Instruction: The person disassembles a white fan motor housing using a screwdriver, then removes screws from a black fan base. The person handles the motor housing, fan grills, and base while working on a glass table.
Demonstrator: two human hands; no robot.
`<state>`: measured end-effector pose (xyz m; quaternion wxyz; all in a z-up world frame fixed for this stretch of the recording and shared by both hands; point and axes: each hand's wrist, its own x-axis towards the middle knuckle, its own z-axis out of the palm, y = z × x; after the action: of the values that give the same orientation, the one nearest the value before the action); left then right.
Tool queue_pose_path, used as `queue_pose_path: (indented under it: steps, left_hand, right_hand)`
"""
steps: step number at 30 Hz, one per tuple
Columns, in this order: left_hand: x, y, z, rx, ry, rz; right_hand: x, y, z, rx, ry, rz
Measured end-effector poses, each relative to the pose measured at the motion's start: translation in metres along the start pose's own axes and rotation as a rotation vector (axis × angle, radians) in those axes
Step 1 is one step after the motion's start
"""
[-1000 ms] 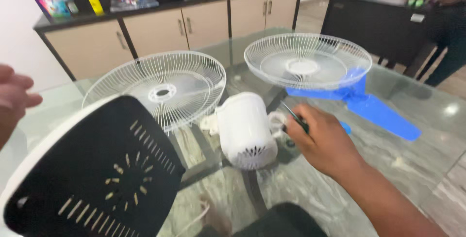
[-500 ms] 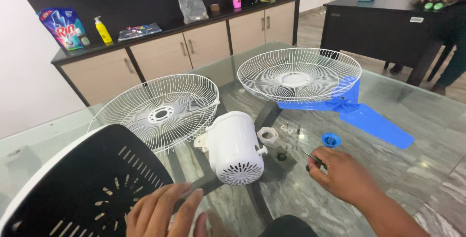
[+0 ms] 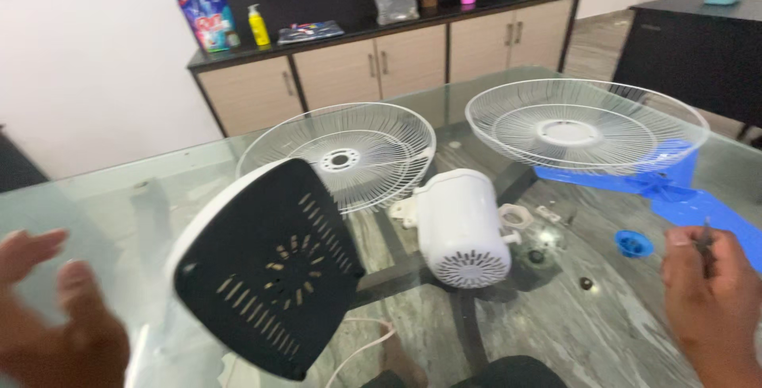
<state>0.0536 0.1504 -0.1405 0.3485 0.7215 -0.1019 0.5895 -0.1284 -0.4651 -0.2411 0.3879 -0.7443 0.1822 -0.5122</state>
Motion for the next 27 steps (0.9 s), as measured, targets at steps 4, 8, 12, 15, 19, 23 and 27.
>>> queue_pose_path:
  steps: [4, 8, 12, 15, 19, 23, 27]
  left_hand:
    - [-0.025, -0.01, -0.002, 0.252, -0.216, -0.011]
    - [-0.024, 0.013, -0.005, -0.046, -0.214, -0.238]
    - [-0.026, 0.043, -0.002, -0.187, -0.243, -0.177]
    - [-0.028, 0.053, -0.004, -0.194, -0.318, -0.001]
    - [-0.026, 0.05, -0.002, -0.208, -0.379, 0.032]
    - [-0.027, 0.041, 0.008, -0.267, -0.443, -0.089]
    - [-0.041, 0.04, 0.021, -0.251, -0.521, -0.204]
  right_hand:
    - [0.003, 0.027, 0.016, 0.205, -0.092, 0.146]
    - [-0.036, -0.014, 0.061, 0.114, -0.353, 0.195]
    - [-0.055, -0.147, 0.112, 0.23, -0.522, -0.397]
    - [-0.065, -0.23, 0.149, 0.261, -0.558, -0.466]
    - [-0.083, -0.245, 0.199, 0.307, -0.591, -0.42]
    - [-0.105, -0.218, 0.22, 0.206, -0.687, -0.22]
    - [-0.104, -0.219, 0.22, 0.065, -0.741, 0.034]
